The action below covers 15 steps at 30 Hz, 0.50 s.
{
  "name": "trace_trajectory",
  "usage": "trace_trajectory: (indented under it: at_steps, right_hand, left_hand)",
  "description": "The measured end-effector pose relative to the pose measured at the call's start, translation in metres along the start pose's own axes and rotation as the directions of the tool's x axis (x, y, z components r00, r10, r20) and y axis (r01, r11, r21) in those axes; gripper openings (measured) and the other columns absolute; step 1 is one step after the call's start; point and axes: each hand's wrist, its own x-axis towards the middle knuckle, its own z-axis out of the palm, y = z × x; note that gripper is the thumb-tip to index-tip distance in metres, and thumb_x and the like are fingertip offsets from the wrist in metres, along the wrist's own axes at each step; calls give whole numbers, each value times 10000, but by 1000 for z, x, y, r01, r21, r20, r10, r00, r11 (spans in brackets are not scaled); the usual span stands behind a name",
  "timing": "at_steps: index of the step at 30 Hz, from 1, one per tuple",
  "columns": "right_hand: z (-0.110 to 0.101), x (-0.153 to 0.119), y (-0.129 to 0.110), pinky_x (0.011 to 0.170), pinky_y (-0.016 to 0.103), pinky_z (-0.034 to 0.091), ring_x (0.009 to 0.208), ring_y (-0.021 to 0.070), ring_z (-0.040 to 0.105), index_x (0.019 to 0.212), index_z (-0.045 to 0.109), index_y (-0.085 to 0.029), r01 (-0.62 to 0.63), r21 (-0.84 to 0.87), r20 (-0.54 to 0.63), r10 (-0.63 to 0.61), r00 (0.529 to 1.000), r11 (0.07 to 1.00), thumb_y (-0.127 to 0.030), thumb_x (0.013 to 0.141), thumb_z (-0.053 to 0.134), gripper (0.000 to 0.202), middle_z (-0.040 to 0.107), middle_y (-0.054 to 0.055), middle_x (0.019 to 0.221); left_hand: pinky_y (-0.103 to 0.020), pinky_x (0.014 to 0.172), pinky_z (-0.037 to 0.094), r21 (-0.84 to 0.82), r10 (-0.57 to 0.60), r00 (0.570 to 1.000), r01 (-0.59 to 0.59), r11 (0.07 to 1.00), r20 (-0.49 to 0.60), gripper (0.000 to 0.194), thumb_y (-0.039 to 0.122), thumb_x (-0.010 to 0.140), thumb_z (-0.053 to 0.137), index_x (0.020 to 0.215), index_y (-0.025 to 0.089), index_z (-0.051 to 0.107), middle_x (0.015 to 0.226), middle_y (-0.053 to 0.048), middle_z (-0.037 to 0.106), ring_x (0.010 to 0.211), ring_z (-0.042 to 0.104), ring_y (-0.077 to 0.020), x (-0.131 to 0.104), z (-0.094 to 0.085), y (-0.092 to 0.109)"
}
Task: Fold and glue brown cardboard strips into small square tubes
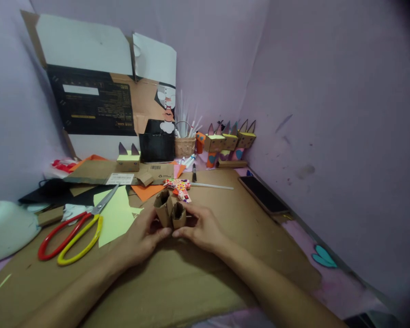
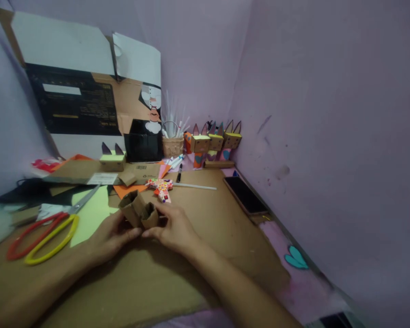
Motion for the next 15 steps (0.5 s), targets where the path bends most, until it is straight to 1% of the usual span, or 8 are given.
trace_trajectory:
  at_steps: [3, 6, 7, 8, 10, 12, 15]
  right_hand:
    - [2, -1, -5, 781, 324, 466, 886, 205, 566, 1088, 616, -235, 31, -78, -34, -34, 999, 996, -252, 641, 737, 463, 624, 35, 966]
    - [6, -3, -9, 788, 323, 461, 910, 213, 548, 1056, 632, -241, 41, -140, -68, -51, 996, 989, -241, 646, 726, 420, 595, 45, 992]
    - [8, -3, -9, 794, 325, 458, 918, 218, 544, 1050, 633, -242, 42, -151, -77, -54, 996, 988, -227, 648, 721, 412, 587, 50, 1005]
    - [9, -3, -10, 802, 329, 453, 924, 223, 541, 1051, 630, -244, 44, -160, -82, -57, 995, 986, -207, 651, 713, 411, 582, 54, 1017]
    - [11, -4, -10, 807, 336, 448, 921, 229, 539, 1067, 616, -246, 48, -183, -86, -64, 994, 982, -168, 657, 694, 425, 580, 62, 1025]
    - [13, -4, -9, 787, 332, 453, 905, 229, 542, 1088, 599, -238, 51, -206, -81, -69, 994, 977, -141, 665, 672, 440, 578, 70, 1021]
    - [12, -3, -8, 765, 327, 462, 881, 221, 548, 1081, 601, -215, 62, -239, -71, -81, 994, 969, -161, 684, 661, 405, 576, 78, 993]
  left_hand:
    - [-369, 942, 404, -3, 32, 999, -32, 999, 33, 389, 343, 790, 563, 1147, 200, 505, 1179, -92, 588, 1096, 530, -289, 0, 1, 8]
    - [-363, 922, 418, -52, 23, 993, -17, 999, 114, 512, 359, 795, 552, 1259, 179, 431, 1198, -96, 583, 1093, 534, -284, 0, 2, 20]
    - [-361, 902, 432, -49, 11, 993, -5, 999, 114, 533, 364, 779, 571, 1256, 170, 433, 1188, -99, 591, 1075, 545, -286, 0, 3, 23]
    - [-359, 888, 442, -29, -6, 996, 9, 1000, 93, 540, 364, 755, 600, 1235, 166, 452, 1173, -98, 600, 1057, 556, -289, 0, 5, 25]
    - [-357, 866, 454, 41, -33, 999, 34, 999, -5, 532, 344, 692, 665, 1165, 166, 502, 1127, -88, 626, 1022, 575, -295, 1, 10, 26]
    - [-359, 842, 465, 107, -49, 993, 60, 992, -103, 488, 317, 658, 689, 1098, 169, 540, 1059, -75, 653, 971, 599, -295, 1, 16, 23]
    - [-370, 815, 478, 111, -46, 985, 65, 992, -167, 405, 306, 665, 670, 1030, 158, 571, 982, -75, 676, 905, 625, -289, 3, 19, 18]
